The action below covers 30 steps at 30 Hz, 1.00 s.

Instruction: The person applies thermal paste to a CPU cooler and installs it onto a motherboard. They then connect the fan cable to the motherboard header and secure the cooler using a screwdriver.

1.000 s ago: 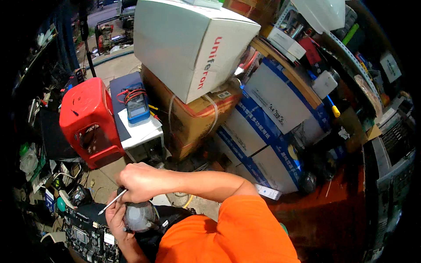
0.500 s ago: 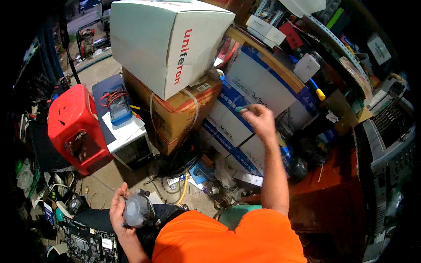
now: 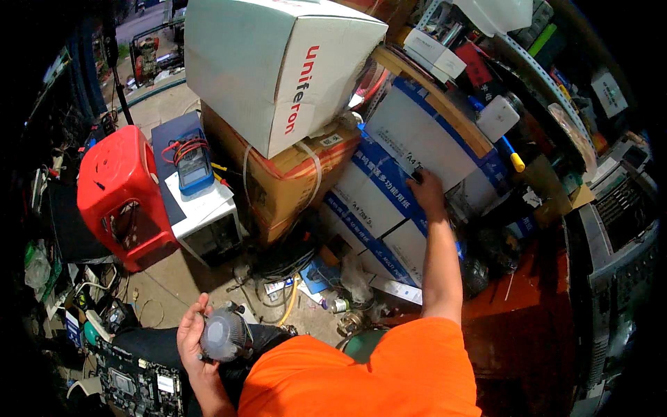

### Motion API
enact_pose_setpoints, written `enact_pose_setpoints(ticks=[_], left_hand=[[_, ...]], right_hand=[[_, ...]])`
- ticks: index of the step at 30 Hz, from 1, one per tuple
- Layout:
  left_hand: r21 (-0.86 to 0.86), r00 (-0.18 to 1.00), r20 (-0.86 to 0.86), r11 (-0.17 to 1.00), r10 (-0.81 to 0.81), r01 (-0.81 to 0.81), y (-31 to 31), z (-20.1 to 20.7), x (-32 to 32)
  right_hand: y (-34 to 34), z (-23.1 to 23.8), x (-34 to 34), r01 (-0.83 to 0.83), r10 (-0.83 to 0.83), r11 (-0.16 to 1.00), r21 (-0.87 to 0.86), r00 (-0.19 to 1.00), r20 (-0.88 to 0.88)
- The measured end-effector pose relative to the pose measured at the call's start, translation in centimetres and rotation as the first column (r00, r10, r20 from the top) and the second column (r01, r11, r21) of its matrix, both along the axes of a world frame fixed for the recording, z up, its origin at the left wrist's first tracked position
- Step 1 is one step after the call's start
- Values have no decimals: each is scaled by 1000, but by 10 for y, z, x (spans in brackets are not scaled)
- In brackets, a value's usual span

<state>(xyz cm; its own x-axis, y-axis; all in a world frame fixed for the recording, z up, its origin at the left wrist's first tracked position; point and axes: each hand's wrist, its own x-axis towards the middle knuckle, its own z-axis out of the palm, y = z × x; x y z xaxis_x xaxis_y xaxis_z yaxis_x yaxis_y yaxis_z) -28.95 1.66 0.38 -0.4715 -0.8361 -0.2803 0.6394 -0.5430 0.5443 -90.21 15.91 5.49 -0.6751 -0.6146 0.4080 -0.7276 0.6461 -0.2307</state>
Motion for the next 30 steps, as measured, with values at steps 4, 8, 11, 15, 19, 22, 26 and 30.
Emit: enact_pose_setpoints(ticks=[4, 8, 11, 15, 19, 22, 26, 30], left_hand=[[-10, 1000, 4, 1000, -7, 7, 1, -1, -1], [-25, 1000, 9, 1000, -14, 14, 3, -1, -2], [-14, 1000, 17, 1000, -15, 15, 4, -1, -4], [-16, 1000, 14, 1000, -18, 18, 6, -1, -6], [-14, 999, 45, 1000, -18, 19, 8, -1, -6], [-17, 999, 42, 1000, -21, 22, 8, -2, -7], [-26, 999, 47, 999, -22, 23, 8, -2, -7], [-20, 999, 41, 1000, -19, 20, 9, -1, -7]], right_hand=[[2, -13, 5, 16, -20, 991, -132, 999, -29], [9, -10, 8, 83, -70, 973, -217, 995, 68], [13, -5, 10, 70, -57, 967, -243, 997, 57], [12, -5, 11, 25, -32, 985, -172, 999, -39], [6, -9, 13, 13, -30, 984, -177, 995, -91], [6, -7, 16, 33, -42, 988, -152, 998, -56], [6, -2, 21, 53, -65, 992, -118, 993, -103], [5, 0, 24, 37, -47, 993, -113, 995, -90]])
